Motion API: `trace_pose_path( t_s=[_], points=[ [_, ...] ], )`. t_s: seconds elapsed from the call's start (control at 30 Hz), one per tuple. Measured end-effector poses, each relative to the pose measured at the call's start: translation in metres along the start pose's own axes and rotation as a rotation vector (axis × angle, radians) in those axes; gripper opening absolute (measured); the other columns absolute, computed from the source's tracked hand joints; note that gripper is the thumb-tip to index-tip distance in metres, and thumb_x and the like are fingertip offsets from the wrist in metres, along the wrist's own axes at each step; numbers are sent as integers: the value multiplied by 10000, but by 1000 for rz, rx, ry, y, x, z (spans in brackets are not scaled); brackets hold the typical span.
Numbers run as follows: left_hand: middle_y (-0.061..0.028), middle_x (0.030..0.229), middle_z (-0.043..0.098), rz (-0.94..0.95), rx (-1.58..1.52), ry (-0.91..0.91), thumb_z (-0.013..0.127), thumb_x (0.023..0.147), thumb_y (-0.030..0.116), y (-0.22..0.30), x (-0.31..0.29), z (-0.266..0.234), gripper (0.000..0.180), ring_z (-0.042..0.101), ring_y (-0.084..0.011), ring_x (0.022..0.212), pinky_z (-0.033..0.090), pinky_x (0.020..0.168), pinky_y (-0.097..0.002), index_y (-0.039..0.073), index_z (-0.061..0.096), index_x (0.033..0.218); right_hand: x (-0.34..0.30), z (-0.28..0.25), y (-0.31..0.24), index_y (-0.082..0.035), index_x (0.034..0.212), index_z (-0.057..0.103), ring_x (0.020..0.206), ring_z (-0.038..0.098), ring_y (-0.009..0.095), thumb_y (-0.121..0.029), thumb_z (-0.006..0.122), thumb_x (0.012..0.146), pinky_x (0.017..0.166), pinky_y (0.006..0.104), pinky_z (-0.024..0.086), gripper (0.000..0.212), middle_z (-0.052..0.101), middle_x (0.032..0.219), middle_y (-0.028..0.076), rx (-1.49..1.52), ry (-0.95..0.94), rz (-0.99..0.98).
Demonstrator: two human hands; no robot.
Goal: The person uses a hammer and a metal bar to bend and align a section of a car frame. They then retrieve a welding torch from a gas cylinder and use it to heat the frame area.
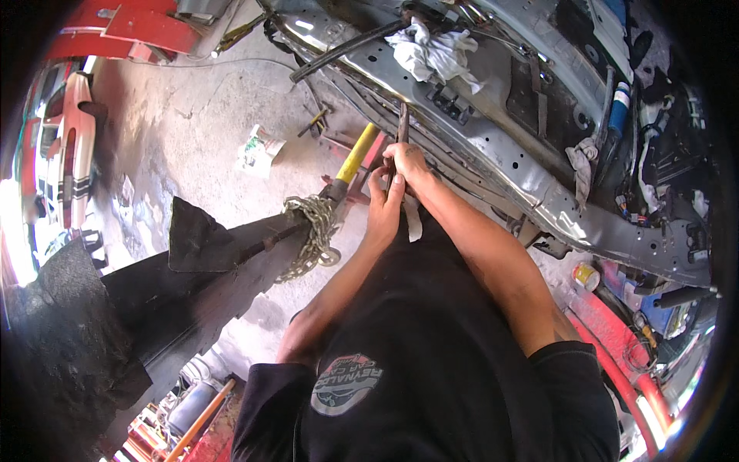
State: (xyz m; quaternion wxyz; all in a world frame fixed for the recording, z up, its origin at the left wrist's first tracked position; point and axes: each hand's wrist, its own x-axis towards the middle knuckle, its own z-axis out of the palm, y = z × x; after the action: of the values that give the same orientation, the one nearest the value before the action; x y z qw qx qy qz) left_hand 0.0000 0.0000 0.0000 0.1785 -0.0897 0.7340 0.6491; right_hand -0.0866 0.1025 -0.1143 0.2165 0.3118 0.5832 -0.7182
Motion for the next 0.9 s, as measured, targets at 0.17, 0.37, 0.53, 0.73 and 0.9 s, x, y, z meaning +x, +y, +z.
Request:
trace_pose_path(
  t_s=[0.17, 0.37, 0.53, 0.73, 0.9],
  points=[
    [-284, 1252, 535, 50, 95, 102, 488, 1000, 477, 12, -1, 15, 635, 547, -377, 1177, 404, 1005, -423, 23, 326, 1413, -21, -5, -24, 4, 704, 576, 512, 563, 248, -130, 592, 809, 468, 379, 482, 172, 558, 626, 109, 96, 28, 50],
    [-302, 1269, 538, 19, 140, 83, 487, 995, 457, 18, -5, 8, 644, 541, -390, 1202, 399, 1014, -435, 15, 301, 1426, -41, 3, -41, 13, 712, 575, 486, 552, 250, -138, 591, 820, 464, 375, 480, 186, 559, 625, 116, 133, 17, 94],
    [-271, 1231, 555, 143, 151, 62, 528, 979, 383, -4, -5, 6, 623, 560, -364, 1162, 418, 983, -419, 13, 291, 1421, -49, 1, -51, 5, 732, 578, 498, 557, 242, -158, 596, 835, 472, 371, 483, 194, 564, 635, 107, 94, -5, 112],
    [-233, 1046, 605, 64, 80, 71, 576, 962, 311, 17, -12, 6, 526, 615, -326, 975, 465, 862, -431, 1, 343, 1318, -52, 4, -52, 5, 745, 576, 522, 567, 228, -148, 613, 840, 458, 378, 480, 185, 567, 639, 96, 130, 23, 74],
    [-242, 971, 616, 142, 135, 143, 595, 949, 307, 8, -8, 9, 509, 626, -334, 916, 470, 802, -447, 4, 362, 1286, -50, 2, -51, 4, 741, 577, 518, 569, 227, -146, 622, 842, 451, 383, 474, 186, 568, 632, 97, 96, 20, 32]
  ],
)
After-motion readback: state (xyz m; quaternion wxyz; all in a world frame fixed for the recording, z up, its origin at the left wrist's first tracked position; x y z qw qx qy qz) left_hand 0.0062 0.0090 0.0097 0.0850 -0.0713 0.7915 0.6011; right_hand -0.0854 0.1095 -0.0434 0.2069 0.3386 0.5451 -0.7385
